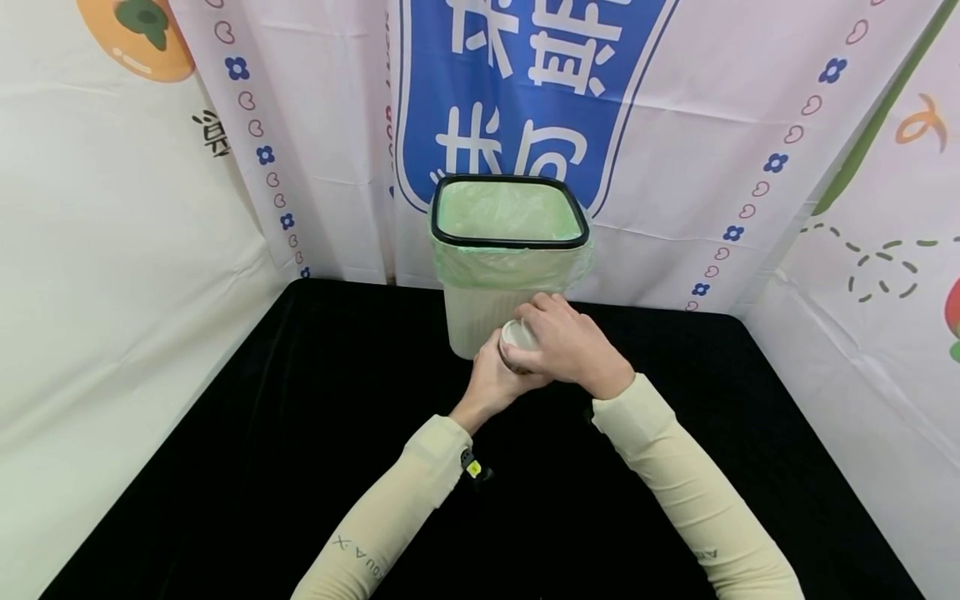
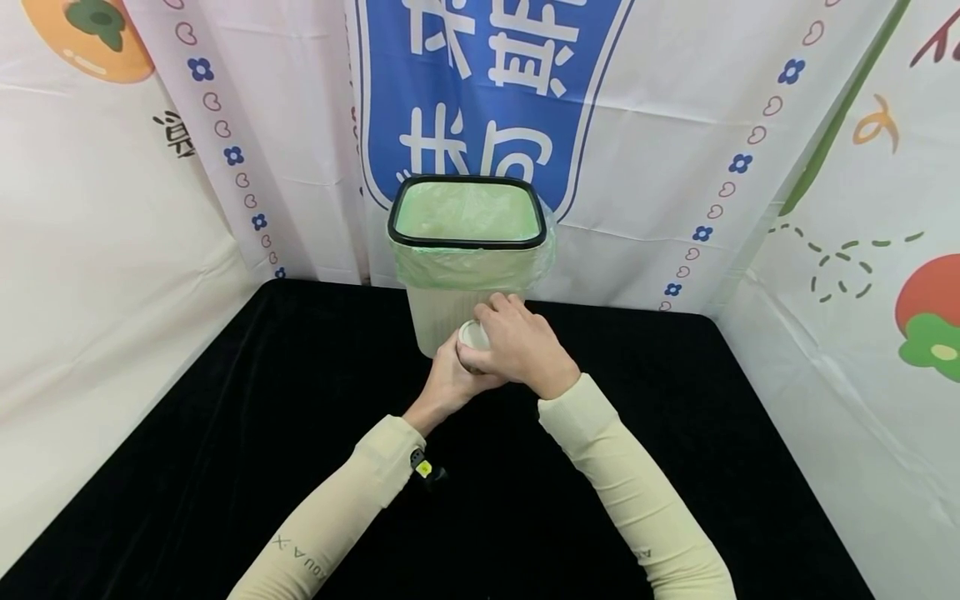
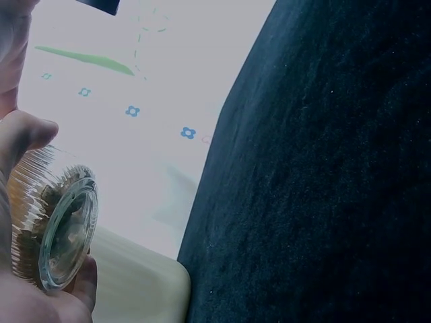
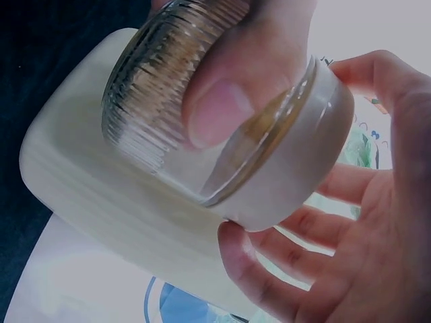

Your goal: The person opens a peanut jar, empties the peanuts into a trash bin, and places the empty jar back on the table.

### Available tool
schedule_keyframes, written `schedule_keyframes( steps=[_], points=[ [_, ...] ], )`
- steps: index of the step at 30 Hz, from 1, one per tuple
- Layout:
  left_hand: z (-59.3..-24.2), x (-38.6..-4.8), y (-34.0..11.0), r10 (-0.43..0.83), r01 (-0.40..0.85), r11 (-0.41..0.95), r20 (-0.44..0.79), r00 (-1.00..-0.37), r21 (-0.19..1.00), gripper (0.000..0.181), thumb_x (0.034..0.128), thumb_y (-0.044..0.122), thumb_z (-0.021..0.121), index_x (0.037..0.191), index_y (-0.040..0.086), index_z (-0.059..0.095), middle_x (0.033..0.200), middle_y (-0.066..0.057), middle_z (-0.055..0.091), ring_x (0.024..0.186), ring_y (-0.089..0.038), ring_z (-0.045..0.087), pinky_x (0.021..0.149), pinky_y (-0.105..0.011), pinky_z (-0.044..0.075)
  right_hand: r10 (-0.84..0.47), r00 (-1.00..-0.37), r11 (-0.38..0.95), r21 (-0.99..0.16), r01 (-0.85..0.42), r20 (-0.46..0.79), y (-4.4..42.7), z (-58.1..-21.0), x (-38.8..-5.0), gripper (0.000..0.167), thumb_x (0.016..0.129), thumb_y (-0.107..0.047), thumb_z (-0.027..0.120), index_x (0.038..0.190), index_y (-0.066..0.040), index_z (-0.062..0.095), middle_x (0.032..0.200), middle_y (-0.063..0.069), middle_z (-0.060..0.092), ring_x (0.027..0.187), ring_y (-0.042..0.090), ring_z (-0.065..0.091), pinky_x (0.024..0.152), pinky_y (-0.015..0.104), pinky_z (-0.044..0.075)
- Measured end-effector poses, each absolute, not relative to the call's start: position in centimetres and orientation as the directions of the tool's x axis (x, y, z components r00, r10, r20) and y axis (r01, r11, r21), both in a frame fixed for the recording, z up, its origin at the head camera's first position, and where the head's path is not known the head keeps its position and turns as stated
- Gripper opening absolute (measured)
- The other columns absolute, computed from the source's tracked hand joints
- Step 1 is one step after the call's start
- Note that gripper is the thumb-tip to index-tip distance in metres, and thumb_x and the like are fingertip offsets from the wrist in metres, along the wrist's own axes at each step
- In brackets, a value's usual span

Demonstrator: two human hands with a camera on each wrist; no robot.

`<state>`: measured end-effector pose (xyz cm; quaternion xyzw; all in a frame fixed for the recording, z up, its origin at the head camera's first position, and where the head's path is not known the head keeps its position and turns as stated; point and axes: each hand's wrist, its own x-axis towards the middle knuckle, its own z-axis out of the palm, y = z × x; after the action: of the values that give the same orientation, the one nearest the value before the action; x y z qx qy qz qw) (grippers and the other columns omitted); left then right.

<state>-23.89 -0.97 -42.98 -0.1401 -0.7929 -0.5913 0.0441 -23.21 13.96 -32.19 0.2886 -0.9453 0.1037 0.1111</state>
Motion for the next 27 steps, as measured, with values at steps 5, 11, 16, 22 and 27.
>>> schedule_keyframes(
  steps=[5, 11, 16, 22, 27],
  points=[
    [-42.89, -23.90, -1.12, 0.175, 0.272, 0.267, 0.231, -0.957, 0.924, 0.088, 0.0796, 0.033, 0.092, 0.151, 0.009, 0.047, 0.143, -0.012, 0.062, 0.126, -0.030, 0.064, 0.107, -0.048, 0.056, -0.538, -0.805, 0.801, -0.148, -0.580, 0.250, 13.96, -32.07, -23.27, 0.049, 0.097, -0.052, 0.064, 0.127, -0.015, 0.072, 0.125, 0.007, 0.067, 0.105, 0.027, 0.061, 0.082, 0.048, 0.060],
    [-42.77, -23.80, -1.28, 0.184, 0.243, 0.240, 0.202, -0.962, 0.940, 0.090, 0.0802, 0.035, 0.092, 0.153, 0.011, 0.045, 0.146, -0.011, 0.060, 0.128, -0.031, 0.063, 0.108, -0.050, 0.055, -0.550, -0.802, 0.789, -0.171, -0.591, 0.235, 13.88, -31.78, -23.19, 0.049, 0.094, -0.049, 0.066, 0.130, -0.016, 0.071, 0.130, 0.006, 0.067, 0.109, 0.027, 0.062, 0.083, 0.049, 0.060],
    [-42.87, -23.83, -1.29, 0.186, 0.234, 0.251, 0.191, -0.964, 0.939, 0.091, 0.0794, 0.037, 0.091, 0.153, 0.011, 0.045, 0.147, -0.012, 0.059, 0.127, -0.033, 0.064, 0.107, -0.051, 0.056, -0.559, -0.790, 0.788, -0.136, -0.601, 0.253, 13.86, -31.72, -23.04, 0.050, 0.091, -0.052, 0.067, 0.129, -0.019, 0.072, 0.130, 0.004, 0.068, 0.110, 0.027, 0.063, 0.084, 0.049, 0.060],
    [-42.91, -23.78, -1.15, 0.197, 0.261, 0.259, 0.214, -0.957, 0.930, 0.089, 0.0813, 0.037, 0.090, 0.153, 0.010, 0.044, 0.142, -0.013, 0.060, 0.124, -0.032, 0.064, 0.102, -0.050, 0.058, -0.520, -0.787, 0.824, -0.047, -0.565, 0.331, 13.68, -31.89, -22.86, 0.058, 0.090, -0.063, 0.064, 0.126, -0.019, 0.072, 0.127, 0.006, 0.070, 0.108, 0.029, 0.066, 0.080, 0.050, 0.062],
    [-42.94, -23.65, -0.99, 0.192, 0.265, 0.242, 0.222, -0.956, 0.934, 0.089, 0.0816, 0.039, 0.091, 0.152, 0.011, 0.045, 0.142, -0.009, 0.060, 0.123, -0.028, 0.064, 0.100, -0.048, 0.059, -0.440, -0.837, 0.881, -0.023, -0.473, 0.326, 13.26, -31.74, -22.42, 0.062, 0.092, -0.070, 0.059, 0.120, -0.016, 0.072, 0.117, 0.008, 0.068, 0.098, 0.030, 0.066, 0.071, 0.051, 0.061]
  ],
)
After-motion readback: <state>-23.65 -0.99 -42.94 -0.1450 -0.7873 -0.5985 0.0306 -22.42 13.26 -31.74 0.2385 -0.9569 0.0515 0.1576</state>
